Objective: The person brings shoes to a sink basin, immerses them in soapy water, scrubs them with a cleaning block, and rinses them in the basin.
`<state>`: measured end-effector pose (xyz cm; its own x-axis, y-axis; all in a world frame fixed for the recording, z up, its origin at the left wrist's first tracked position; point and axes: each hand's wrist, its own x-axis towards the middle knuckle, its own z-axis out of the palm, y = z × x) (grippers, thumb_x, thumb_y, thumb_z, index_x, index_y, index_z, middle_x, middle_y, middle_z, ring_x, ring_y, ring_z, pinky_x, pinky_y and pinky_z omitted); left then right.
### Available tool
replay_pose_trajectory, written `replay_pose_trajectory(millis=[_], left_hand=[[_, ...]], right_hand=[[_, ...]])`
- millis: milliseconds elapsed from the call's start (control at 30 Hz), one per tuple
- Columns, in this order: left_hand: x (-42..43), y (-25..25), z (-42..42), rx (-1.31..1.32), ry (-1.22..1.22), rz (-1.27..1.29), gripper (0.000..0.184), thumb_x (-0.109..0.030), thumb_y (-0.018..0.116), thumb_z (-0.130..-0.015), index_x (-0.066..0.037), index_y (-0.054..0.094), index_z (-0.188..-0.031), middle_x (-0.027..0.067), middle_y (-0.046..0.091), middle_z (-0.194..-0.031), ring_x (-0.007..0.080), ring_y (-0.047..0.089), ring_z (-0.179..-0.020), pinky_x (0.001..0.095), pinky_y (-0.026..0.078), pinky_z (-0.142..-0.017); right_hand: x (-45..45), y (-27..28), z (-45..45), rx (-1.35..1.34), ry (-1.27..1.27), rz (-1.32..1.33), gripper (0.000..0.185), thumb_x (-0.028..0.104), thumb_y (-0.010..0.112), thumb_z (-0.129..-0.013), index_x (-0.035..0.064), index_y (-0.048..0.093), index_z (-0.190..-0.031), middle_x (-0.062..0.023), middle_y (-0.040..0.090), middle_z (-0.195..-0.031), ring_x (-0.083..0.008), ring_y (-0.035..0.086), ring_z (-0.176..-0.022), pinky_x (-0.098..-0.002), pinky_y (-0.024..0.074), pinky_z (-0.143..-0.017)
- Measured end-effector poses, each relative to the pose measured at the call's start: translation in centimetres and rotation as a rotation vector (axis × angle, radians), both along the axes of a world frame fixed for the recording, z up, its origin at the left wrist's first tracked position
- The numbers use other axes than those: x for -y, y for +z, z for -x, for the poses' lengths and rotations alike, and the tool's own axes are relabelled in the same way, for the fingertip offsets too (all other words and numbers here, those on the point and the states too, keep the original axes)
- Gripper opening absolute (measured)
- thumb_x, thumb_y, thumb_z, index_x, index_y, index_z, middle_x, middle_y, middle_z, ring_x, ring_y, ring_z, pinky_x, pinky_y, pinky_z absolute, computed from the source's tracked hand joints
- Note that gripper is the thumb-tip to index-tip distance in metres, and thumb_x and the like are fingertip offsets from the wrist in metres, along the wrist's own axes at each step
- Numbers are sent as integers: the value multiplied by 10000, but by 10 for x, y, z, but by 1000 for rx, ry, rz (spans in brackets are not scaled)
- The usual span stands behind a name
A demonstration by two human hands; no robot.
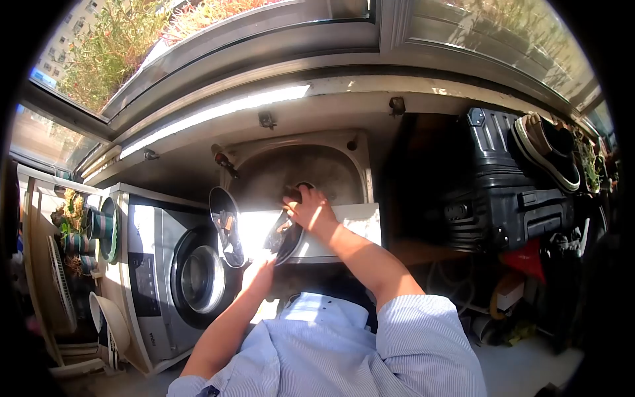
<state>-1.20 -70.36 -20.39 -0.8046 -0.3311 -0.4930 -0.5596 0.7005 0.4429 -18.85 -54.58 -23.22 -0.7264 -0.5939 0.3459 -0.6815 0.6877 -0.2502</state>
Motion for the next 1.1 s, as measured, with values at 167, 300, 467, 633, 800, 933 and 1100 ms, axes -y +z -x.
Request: replay_pose_trajectory(millis=[167,300,467,633,800,933,1100], left_hand=[[-4,20,7,45,83,-36,358,-375,486,-940,-70,603,-1088,206,629,-1047,359,601,-967,409,456,-862],[-1,15,2,-43,32,-99,366,-378,482,-943,-62,596,-1088,203,633,-1043,355,602,-967,407,454,-867],[-11,24,5,-7,213,-198,356,-342,497,-934,-45,579,-1112,206,631,-1020,356,602,-965,427,461,-849],[19,-38,-18,-106,-282,151,300,-280,525,-924,-46,588,-1101,185,636,-939,321,621,-920,396,484,-802],[29,-72,-24,-322,-323,226,212,-216,524,-922,-108,619,-1077,165,632,-906,298,621,-928,382,490,-792],[18,-57,-8,-154,777,-924,281,-253,510,-928,-92,608,-1136,182,633,-974,318,607,-980,391,481,-830],[-1,23,5,-30,72,-167,394,-354,499,-930,-21,574,-1126,233,621,-1062,385,601,-972,403,466,-870]], right_hand=[[19,16,-37,173,30,-53,399,356,597,-849,211,567,-1220,-173,516,-1182,-270,562,-942,-407,462,-832],[12,-5,-87,46,343,191,331,291,631,-791,177,628,-1101,-188,553,-1050,-278,576,-920,-381,487,-708],[1,-15,14,-106,-128,-67,335,361,538,-896,250,589,-1208,-165,539,-1082,-282,563,-916,-404,474,-774],[16,-10,-79,17,272,246,275,275,589,-823,174,621,-1077,-159,548,-1000,-276,583,-781,-357,486,-686],[-5,23,-15,115,105,5,292,305,589,-837,205,608,-1110,-137,551,-1050,-274,564,-928,-380,478,-738],[15,8,-10,61,-165,-119,341,318,577,-869,241,586,-1201,-130,527,-1107,-263,536,-989,-396,449,-833],[21,-2,-91,35,298,225,270,198,588,-830,164,634,-1093,-151,553,-1023,-287,573,-896,-392,502,-684]])
